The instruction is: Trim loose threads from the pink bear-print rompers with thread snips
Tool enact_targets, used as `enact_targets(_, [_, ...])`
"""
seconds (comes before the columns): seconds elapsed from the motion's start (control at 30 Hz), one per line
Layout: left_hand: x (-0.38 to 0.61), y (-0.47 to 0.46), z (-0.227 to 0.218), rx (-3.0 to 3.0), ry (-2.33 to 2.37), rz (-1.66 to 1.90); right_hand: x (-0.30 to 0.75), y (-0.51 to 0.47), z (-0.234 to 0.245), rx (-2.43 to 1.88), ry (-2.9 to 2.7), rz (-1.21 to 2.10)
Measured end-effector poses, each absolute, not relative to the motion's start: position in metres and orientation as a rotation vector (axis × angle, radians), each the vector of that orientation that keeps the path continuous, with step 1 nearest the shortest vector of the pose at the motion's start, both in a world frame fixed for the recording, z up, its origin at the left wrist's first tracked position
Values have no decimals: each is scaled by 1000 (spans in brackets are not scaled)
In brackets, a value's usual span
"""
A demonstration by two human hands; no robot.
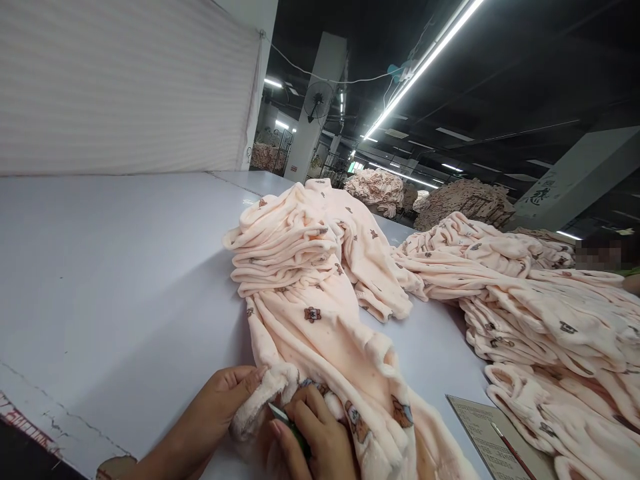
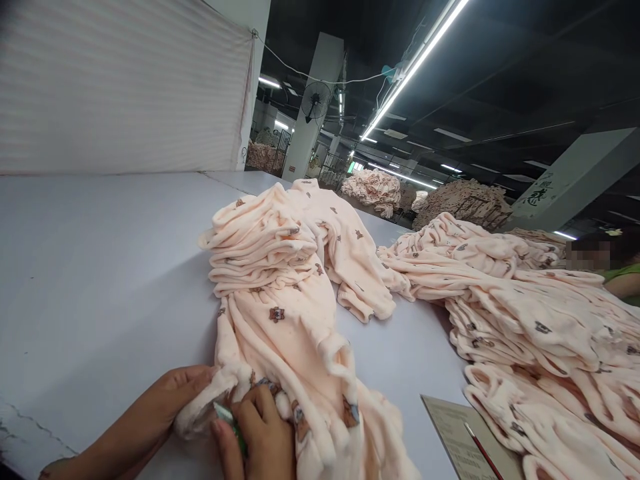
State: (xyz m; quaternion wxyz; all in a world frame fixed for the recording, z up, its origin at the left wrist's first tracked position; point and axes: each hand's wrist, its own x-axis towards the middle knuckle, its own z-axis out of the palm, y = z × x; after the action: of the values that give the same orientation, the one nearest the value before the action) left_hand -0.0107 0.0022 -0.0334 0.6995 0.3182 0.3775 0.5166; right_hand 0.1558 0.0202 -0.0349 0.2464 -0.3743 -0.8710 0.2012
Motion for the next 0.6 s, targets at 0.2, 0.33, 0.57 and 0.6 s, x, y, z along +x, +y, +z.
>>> enact_targets(0.2, [-13,-2,-28,876,995,1195,156,19,-31,-1010,-2350,606])
enact_targets(0.33, [-12,-3,-19,973,1052,1192,155,17,-35,-1023,-2416,493])
enact_targets(0.57, [-13,0,-23,969,1060,1158,162,19,-31,-981,-2395,573])
enact_targets(0.6, [-12,0,-23,969,1058,1154,162,19,-31,-996,-2369,581])
